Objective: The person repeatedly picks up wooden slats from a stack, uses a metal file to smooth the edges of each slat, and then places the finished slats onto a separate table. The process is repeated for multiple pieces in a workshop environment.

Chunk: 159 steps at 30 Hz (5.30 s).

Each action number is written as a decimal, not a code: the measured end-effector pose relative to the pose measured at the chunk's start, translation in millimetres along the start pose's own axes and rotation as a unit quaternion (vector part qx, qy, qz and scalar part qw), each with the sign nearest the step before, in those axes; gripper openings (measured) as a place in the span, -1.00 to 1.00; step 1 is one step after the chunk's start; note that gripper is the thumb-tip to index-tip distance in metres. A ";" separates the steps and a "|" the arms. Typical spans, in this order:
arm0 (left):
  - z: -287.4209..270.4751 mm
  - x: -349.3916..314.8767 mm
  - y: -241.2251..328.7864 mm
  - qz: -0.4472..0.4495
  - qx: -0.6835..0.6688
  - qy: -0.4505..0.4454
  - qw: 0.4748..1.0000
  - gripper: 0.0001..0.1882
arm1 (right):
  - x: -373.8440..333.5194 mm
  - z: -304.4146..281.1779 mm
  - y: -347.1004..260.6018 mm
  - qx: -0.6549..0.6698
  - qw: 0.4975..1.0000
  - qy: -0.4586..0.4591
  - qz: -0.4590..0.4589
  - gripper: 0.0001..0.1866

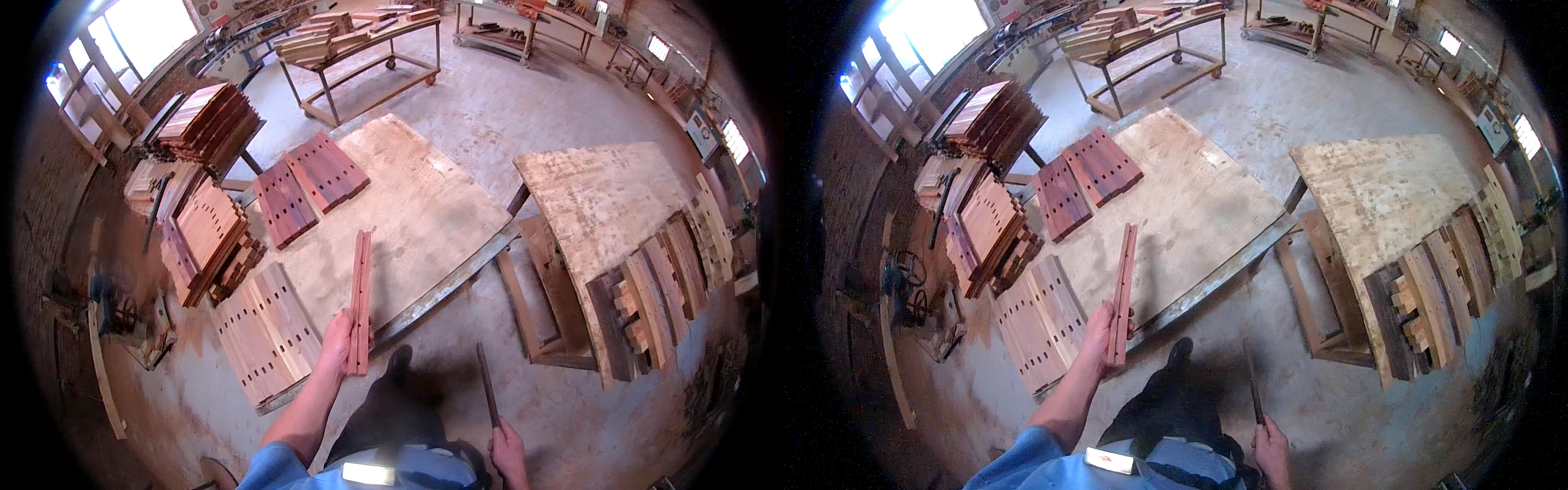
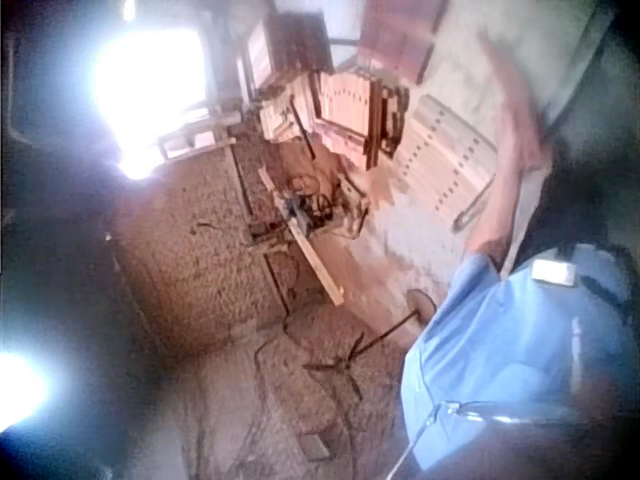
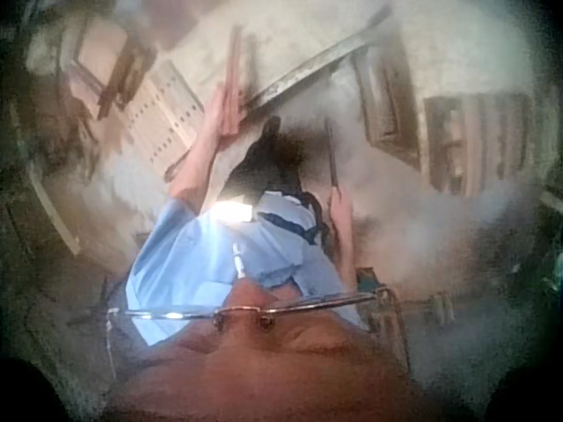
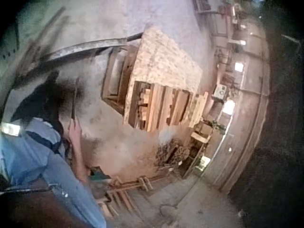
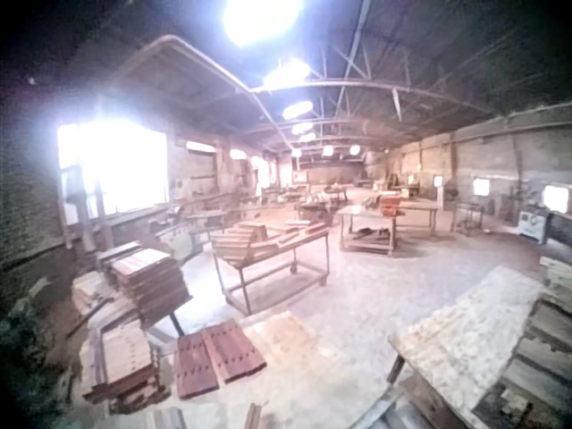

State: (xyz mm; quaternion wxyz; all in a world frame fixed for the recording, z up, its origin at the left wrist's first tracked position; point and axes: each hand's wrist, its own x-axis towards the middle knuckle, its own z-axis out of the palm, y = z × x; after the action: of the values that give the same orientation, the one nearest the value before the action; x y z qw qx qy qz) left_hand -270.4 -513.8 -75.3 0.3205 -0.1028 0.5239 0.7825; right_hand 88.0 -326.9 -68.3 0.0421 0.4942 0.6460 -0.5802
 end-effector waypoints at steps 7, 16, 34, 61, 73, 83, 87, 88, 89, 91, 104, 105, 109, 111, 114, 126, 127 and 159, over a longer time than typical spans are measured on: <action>4.2 7.4 5.6 -0.004 -0.141 -0.080 0.987 -0.59 | -4.9 -0.4 1.0 -0.071 0.997 0.018 0.001 -0.58; -20.2 26.1 14.9 -0.064 -0.214 -0.094 0.970 -0.57 | 13.0 17.4 -25.6 -0.061 0.998 0.002 -0.023 -0.61; -23.6 44.7 26.6 -0.061 -0.156 -0.054 0.984 -0.67 | 27.3 60.1 -143.6 0.038 0.991 -0.016 0.125 -0.82; -48.2 110.8 25.2 -0.030 0.430 -0.013 0.902 -0.60 | 112.3 161.7 -186.9 0.113 0.975 -0.163 0.105 -0.73; -165.5 215.8 156.4 0.130 0.603 0.320 0.719 -0.43 | 108.4 160.1 -206.5 0.090 0.972 -0.166 0.138 -0.82; -186.9 223.8 152.5 0.173 0.596 0.296 0.727 -0.52 | 102.3 161.4 -215.7 0.058 0.971 -0.167 0.158 -0.78; -219.2 233.1 142.5 0.168 0.527 0.314 0.772 -0.53 | 100.4 161.8 -216.1 0.078 0.974 -0.151 0.149 -0.80; -218.8 232.8 145.4 0.158 0.514 0.317 0.781 -0.53 | 99.2 161.4 -221.7 0.088 0.974 -0.139 0.156 -0.82; -217.1 233.4 148.6 0.149 0.502 0.319 0.790 -0.53 | 99.5 161.1 -226.8 0.098 0.974 -0.127 0.162 -0.82; -233.1 233.7 136.9 0.188 0.493 0.341 0.778 -0.58 | 113.6 159.6 -219.8 0.066 0.968 -0.179 0.165 -0.84; -171.6 230.6 152.4 0.088 0.653 0.316 0.683 -0.47 | 113.4 142.8 -204.4 0.263 0.918 -0.188 0.231 -0.78; -171.7 230.2 152.1 0.089 0.654 0.314 0.682 -0.48 | 113.9 142.0 -201.3 0.273 0.915 -0.194 0.226 -0.78; -178.6 233.1 149.2 0.102 0.661 0.310 0.676 -0.49 | 115.8 142.5 -202.5 0.308 0.901 -0.185 0.242 -0.80; -182.4 235.2 145.2 0.114 0.664 0.309 0.672 -0.49 | 115.1 142.7 -207.4 0.321 0.895 -0.178 0.253 -0.81; -182.9 234.8 144.8 0.121 0.669 0.303 0.668 -0.50 | 114.1 143.1 -210.3 0.304 0.904 -0.165 0.251 -0.82; -97.8 178.2 119.5 0.109 0.617 0.154 0.764 -0.62 | 113.8 147.8 -212.0 0.240 0.912 -0.226 0.243 -0.74; -81.5 159.6 100.7 0.063 0.545 0.077 0.833 -0.55 | 113.9 147.2 -213.5 0.236 0.910 -0.237 0.245 -0.73; -160.8 265.2 178.5 0.103 0.540 0.432 0.715 -0.70 | 125.7 116.7 -212.2 0.113 0.960 -0.099 0.237 -0.67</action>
State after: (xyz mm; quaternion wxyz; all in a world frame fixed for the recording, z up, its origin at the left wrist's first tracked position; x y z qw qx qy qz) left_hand -612.4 -595.6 -141.6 -0.0216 -0.1846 0.9461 0.2653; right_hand -182.3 -310.7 -34.7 0.1858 0.5745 0.4335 -0.6690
